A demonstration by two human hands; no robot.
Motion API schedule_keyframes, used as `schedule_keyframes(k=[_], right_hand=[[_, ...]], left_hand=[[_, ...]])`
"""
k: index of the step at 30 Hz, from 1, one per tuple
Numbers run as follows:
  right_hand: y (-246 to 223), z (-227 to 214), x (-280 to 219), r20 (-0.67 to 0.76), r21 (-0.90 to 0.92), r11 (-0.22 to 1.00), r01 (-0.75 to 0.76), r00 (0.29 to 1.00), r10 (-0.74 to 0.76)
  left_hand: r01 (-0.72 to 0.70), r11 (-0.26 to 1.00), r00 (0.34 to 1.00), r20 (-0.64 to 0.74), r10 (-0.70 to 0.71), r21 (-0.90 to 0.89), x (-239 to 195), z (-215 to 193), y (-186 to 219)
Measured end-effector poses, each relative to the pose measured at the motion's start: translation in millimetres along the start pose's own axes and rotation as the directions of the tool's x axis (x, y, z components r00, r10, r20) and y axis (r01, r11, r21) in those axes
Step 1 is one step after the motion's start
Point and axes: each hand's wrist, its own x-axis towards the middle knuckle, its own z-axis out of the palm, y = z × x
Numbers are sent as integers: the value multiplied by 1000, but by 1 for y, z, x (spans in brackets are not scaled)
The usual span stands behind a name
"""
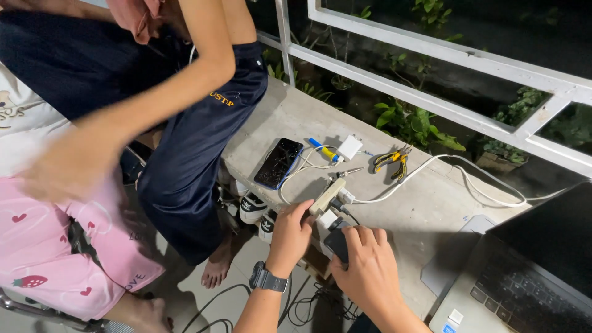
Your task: The person opens a silver laptop on a concrete ledge, adjusts the screen angle, and then plugs a power adapter into the laptop. The person also briefly touches the power strip and the laptop keyboard.
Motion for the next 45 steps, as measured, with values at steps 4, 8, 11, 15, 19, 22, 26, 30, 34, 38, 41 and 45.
schedule_keyframes(k=[4,8,11,15,19,22,26,30,34,38,41,45], right_hand=[[0,2,-3,23,17,999,-37,999,36],[-5,-1,-7,-8,63,991,-114,993,115],[-9,-10,-10,162,98,945,-313,942,295],[-6,-26,-10,280,72,906,-418,880,384],[4,-17,-14,246,33,924,-380,900,361],[13,-10,-15,197,37,946,-321,931,308],[21,-6,-16,118,47,987,-151,982,145],[21,-2,-11,132,38,995,-94,987,88],[19,1,-4,141,27,996,-84,987,79],[20,5,-4,119,29,994,-108,988,104],[23,7,-1,102,30,995,-94,991,91],[23,8,1,73,35,998,-50,996,47]], left_hand=[[-51,997,998,-31,52,50,1,6,-7],[-95,993,993,-61,100,76,3,9,-13],[-58,997,997,-56,61,54,-2,3,-2],[-13,998,998,-65,9,-59,-18,-3,7],[7,993,998,-57,-13,-114,-25,-5,6],[17,995,999,-35,-21,-97,-25,-7,10],[4,1000,1000,3,-4,-31,-19,-7,12],[39,999,997,70,-38,-12,-12,-14,20],[-15,999,996,86,11,49,-4,-17,25],[-126,985,990,78,117,120,1,-14,25],[-157,971,986,90,143,180,6,-10,19],[-164,966,984,106,145,200,9,-10,22]])
